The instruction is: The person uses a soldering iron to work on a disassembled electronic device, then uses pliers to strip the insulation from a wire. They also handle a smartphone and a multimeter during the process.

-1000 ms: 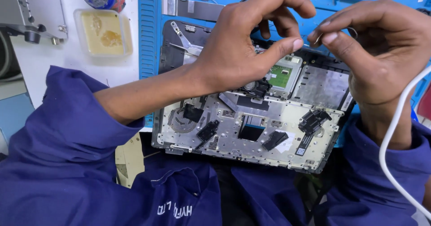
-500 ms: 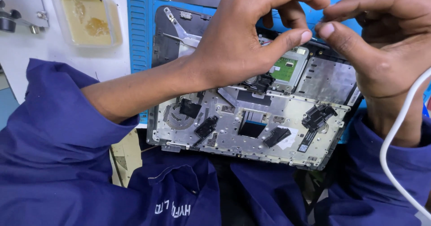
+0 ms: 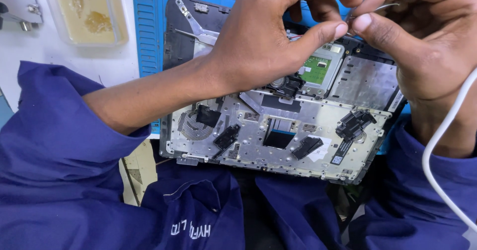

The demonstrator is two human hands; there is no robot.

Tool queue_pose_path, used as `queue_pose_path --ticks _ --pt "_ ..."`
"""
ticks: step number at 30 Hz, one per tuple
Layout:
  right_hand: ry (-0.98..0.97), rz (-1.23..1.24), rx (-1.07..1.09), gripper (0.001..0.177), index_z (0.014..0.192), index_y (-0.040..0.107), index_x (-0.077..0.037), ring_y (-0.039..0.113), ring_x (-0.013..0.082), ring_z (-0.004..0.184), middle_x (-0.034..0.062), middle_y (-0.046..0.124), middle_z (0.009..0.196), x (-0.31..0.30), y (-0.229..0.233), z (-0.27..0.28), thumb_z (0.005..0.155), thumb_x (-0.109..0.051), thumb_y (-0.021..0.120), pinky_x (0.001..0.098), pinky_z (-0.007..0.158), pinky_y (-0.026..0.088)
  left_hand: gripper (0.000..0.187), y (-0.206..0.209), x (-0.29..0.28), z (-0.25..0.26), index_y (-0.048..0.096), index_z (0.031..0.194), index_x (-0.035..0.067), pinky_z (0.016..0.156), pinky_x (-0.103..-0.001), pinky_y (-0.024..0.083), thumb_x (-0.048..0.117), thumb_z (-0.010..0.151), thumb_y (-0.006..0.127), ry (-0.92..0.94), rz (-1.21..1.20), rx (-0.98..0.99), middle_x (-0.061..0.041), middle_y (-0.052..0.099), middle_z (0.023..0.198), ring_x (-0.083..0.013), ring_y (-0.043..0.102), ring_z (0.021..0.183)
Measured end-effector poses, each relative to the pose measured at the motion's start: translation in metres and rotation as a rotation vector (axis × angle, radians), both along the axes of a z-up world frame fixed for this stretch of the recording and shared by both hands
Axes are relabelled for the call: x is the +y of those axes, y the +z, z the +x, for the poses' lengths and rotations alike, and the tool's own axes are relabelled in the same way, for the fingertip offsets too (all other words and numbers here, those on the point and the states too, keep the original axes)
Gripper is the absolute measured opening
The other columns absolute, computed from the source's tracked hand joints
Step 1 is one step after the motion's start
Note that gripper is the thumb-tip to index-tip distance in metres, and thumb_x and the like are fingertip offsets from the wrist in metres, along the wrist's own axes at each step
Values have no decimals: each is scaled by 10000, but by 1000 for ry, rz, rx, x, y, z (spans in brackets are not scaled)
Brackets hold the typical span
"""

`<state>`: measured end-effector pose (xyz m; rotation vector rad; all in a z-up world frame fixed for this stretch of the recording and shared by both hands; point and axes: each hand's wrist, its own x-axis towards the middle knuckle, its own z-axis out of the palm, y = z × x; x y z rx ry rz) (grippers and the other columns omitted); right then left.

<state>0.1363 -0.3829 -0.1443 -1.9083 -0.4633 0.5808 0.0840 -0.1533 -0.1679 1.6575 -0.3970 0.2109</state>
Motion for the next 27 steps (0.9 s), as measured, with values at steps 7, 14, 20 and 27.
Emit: queue_pose_path --ticks 7,14,20,27 --pt "-64 -80 34 116 1238 650 -50 685 125 1136 60 700 1229 6 8 -6 1209 -62 761 221 1041 553 188 -2 -1 -3 611 1118 116 749 -276 597 17 1026 742 13 17 52 -30 729 980 -144 767 934" --pt "-68 -134 20 106 1245 661 -51 705 132 1140 56 705 1225 5 10 -7 1222 -54 765 227 1035 563 140 -2 -3 -1 632 1091 51 850 -290 615 9 1003 733 36 -3 61 -61 728 968 -163 753 911" --pt "-61 -97 26 106 1254 655 -57 712 136 1191 50 701 1258 3 5 -7 1235 -48 758 226 1096 586 130 -1 -2 -2 616 1036 51 829 -299 584 -29 1008 715 17 3 23 -60 680 948 -170 700 893" --pt "-42 -45 29 122 1268 646 -45 721 157 1238 69 702 1293 0 1 -5 1220 -73 755 241 1133 607 56 1 -1 0 622 1026 42 836 -320 562 -3 1039 654 12 30 -36 -62 657 945 -186 668 881"
